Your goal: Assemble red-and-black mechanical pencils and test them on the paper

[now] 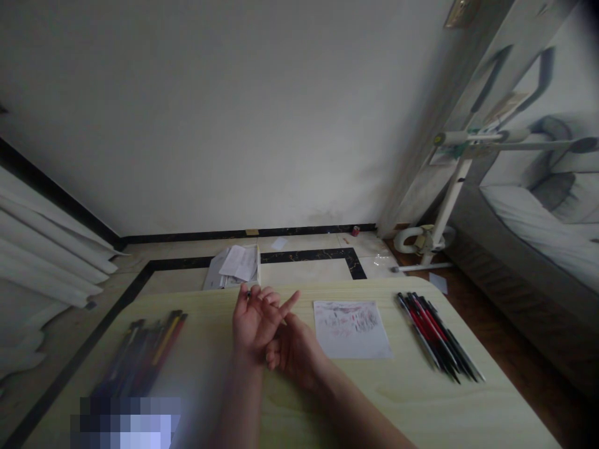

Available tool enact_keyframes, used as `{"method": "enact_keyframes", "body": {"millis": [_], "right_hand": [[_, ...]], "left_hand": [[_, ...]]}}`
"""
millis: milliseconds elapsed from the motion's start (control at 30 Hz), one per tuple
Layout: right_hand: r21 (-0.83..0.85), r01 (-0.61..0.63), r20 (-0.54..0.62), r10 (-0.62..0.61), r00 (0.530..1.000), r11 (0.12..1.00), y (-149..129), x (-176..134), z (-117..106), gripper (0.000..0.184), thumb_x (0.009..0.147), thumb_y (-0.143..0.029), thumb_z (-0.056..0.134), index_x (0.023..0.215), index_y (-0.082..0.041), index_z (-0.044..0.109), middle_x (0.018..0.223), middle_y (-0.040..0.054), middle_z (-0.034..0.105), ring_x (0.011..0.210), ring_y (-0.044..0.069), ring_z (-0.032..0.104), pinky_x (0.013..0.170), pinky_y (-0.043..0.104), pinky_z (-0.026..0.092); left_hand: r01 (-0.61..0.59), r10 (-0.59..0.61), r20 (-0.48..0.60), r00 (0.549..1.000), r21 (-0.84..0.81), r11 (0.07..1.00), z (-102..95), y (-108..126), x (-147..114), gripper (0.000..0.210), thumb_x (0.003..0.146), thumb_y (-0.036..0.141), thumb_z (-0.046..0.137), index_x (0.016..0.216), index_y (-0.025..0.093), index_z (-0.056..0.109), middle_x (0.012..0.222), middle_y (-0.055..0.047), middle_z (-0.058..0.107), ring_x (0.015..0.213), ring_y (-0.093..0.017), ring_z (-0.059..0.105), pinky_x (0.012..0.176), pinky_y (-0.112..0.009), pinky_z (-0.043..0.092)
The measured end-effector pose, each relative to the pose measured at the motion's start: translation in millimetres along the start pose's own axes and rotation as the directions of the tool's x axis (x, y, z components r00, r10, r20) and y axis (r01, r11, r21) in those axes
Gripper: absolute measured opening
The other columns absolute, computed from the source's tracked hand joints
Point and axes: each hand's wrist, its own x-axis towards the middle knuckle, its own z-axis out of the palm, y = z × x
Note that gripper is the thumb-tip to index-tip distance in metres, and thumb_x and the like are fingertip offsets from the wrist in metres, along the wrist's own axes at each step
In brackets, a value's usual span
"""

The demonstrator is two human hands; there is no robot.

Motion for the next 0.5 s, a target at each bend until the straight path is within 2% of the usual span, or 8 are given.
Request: {"method": "enact_keyframes", "body": {"millis": [200, 333, 500], "right_hand": [[0.027, 0.018, 0.052, -0.019, 0.998, 0.999, 1.8, 0.6, -2.1, 0.054, 0.086, -0.051, 0.026, 0.123, -0.016, 0.043, 0.054, 0.0029, 0.058, 0.040, 0.010, 0.054, 0.041, 0.018, 0.044], [0.013, 0.022, 0.032, -0.022, 0.999, 1.000, 1.8, 0.5, -1.9, 0.053, 0.087, -0.050, 0.026, 0.123, -0.015, 0.043, 0.053, 0.0020, 0.056, 0.040, 0.010, 0.053, 0.041, 0.019, 0.044], [-0.018, 0.011, -0.014, -0.012, 1.000, 1.000, -0.7, -0.8, 2.7, 0.052, 0.086, -0.051, 0.029, 0.123, -0.017, 0.041, 0.060, 0.0019, 0.058, 0.040, 0.009, 0.053, 0.041, 0.019, 0.044]], "left_hand": [[0.002, -0.002, 0.019, 1.000, -0.021, 1.000, -1.0, 0.1, 0.6, 0.027, 0.082, 0.035, 0.045, 0.061, 0.017, 0.049, 0.056, 0.006, 0.046, 0.055, -0.007, 0.049, 0.097, -0.058, 0.024], [0.007, -0.006, 0.034, 0.999, -0.029, 1.000, -5.0, 0.9, 2.4, 0.029, 0.083, 0.035, 0.042, 0.062, 0.017, 0.049, 0.057, 0.005, 0.046, 0.057, -0.008, 0.050, 0.096, -0.057, 0.027], [-0.042, 0.042, 0.008, 0.999, -0.004, 0.999, -10.5, 2.8, 5.2, 0.029, 0.084, 0.033, 0.041, 0.060, 0.016, 0.047, 0.056, 0.005, 0.045, 0.056, -0.007, 0.050, 0.088, -0.042, 0.040]]}}
